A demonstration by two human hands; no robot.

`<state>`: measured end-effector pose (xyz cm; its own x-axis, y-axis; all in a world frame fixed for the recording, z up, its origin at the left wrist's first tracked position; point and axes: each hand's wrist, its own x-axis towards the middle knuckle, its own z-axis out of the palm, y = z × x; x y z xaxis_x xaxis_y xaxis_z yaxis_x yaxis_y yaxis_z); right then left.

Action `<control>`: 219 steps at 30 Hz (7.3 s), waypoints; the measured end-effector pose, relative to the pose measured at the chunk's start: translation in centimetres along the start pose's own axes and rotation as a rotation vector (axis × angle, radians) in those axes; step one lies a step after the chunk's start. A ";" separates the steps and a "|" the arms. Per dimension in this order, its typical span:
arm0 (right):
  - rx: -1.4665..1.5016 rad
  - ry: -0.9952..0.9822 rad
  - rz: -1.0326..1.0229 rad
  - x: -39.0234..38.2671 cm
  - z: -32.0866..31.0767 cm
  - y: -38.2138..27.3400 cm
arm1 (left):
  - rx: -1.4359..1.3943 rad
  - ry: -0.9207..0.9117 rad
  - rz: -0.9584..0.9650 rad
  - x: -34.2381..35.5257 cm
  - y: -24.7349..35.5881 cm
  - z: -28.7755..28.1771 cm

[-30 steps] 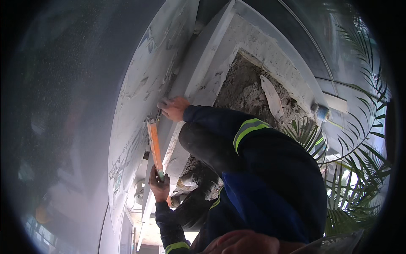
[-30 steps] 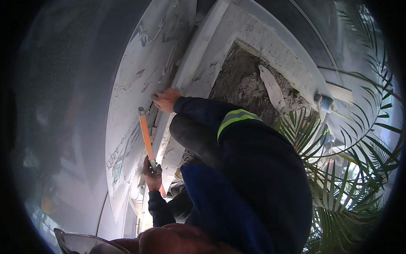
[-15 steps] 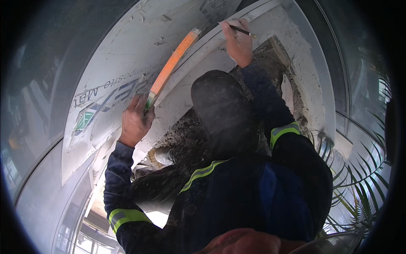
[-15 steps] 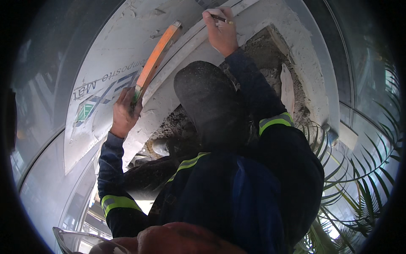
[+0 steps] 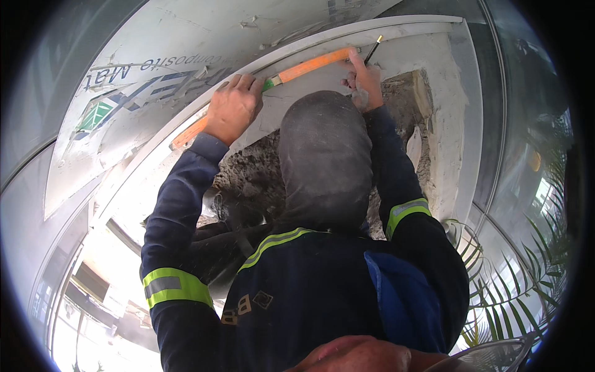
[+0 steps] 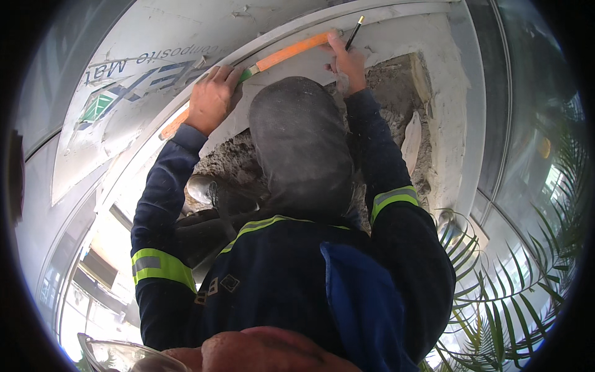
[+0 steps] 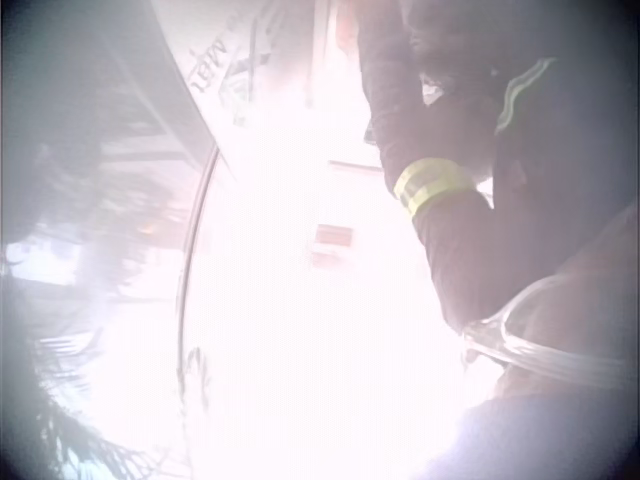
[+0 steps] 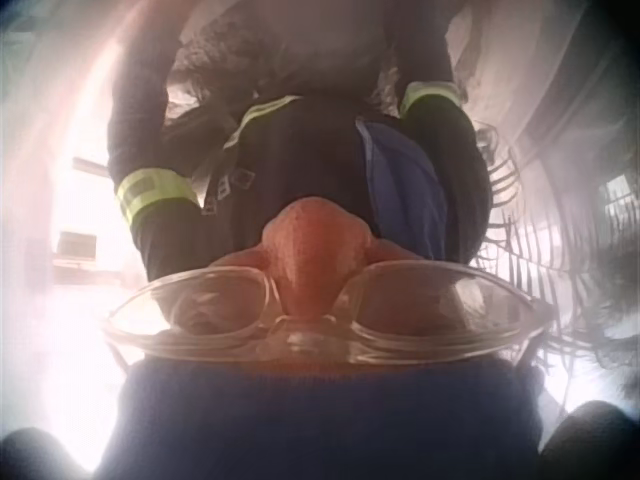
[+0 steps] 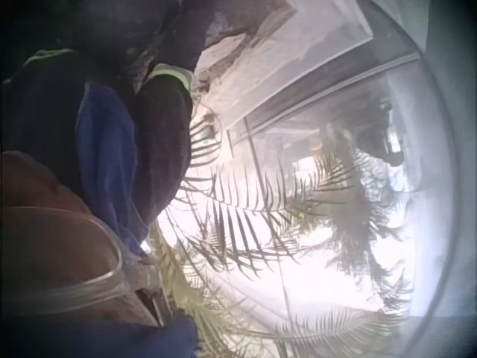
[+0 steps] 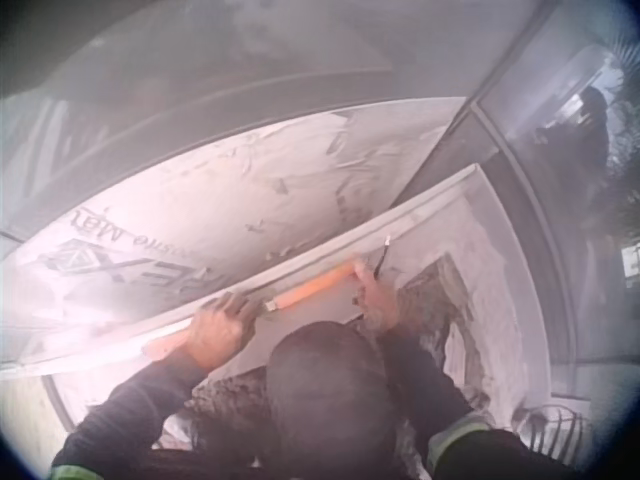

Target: The person walks through a construction area and kneels to install a white trim piece along a curved wall. Using a spirit level and a pencil, the person checks alignment and marks the trim. The person then uses a chisel to adjust the trim edge for fit.

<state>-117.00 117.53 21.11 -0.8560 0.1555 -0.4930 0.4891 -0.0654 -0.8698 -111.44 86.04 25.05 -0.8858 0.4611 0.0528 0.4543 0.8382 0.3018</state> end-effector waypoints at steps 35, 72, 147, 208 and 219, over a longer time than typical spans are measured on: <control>-0.091 0.103 0.140 1.1 -0.1 -0.2 | -1.857 0.934 -1.251 -5.1 4.8 7.0; 0.555 0.108 0.010 9.4 -3.8 3.9 | -2.107 1.157 -1.068 -5.9 3.5 10.9; 0.781 0.323 -0.405 6.5 -20.3 1.9 | -2.351 1.063 -0.801 -6.6 0.7 13.9; -0.549 1.069 -0.180 27.9 -24.9 0.7 | -2.403 0.949 -0.697 -10.2 -1.4 15.4; -0.581 0.964 -0.267 19.8 -17.1 2.3 | -2.344 0.956 -0.747 -9.4 -1.1 15.7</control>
<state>-129.93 137.28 9.69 -0.5826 0.8002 0.1425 0.5294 0.5066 -0.6804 -102.10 85.39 9.30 -0.8424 -0.2552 -0.4745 0.0685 -0.9243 0.3755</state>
